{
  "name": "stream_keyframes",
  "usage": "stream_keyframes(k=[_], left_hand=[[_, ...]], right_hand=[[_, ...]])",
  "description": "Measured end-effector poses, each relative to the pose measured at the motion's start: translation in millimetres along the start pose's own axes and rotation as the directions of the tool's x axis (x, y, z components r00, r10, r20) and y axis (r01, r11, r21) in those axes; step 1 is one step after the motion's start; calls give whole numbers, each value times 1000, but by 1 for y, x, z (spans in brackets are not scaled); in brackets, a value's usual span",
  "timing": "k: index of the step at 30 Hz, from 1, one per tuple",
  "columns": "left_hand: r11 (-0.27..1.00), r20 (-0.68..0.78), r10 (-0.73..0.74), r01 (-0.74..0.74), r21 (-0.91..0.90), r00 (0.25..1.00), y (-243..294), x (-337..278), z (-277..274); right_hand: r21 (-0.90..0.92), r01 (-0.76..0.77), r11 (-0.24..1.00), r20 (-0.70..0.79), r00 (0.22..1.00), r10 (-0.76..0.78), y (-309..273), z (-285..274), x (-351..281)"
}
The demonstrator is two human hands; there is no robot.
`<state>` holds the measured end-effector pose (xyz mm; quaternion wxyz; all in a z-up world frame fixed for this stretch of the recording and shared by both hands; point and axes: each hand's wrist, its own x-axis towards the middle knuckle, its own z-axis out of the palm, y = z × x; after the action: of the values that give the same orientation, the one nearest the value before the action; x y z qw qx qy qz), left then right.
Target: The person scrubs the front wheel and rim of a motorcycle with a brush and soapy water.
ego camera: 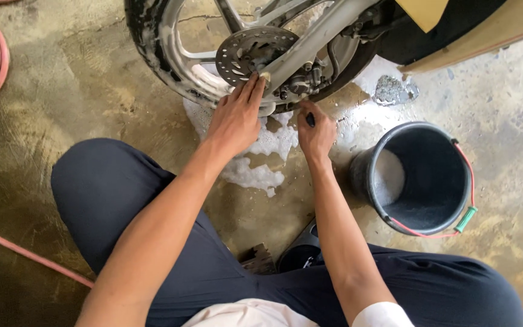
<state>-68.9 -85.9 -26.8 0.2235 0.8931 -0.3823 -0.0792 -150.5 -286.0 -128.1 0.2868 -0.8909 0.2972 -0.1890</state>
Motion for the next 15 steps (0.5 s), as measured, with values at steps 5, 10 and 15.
stream_keyframes(k=[5,10,15], left_hand=[[999,34,6,-4,-46,999,3,-3,2],[997,68,23,-18,-76,997,-7,0,4],[988,121,12,6,-154,993,-10,-3,6]], right_hand=[[-37,16,999,-21,1000,-17,-3,-1,-13],[-4,15,1000,-147,989,-16,8,13,-14],[-57,-16,998,-80,997,12,-4,-3,-12]])
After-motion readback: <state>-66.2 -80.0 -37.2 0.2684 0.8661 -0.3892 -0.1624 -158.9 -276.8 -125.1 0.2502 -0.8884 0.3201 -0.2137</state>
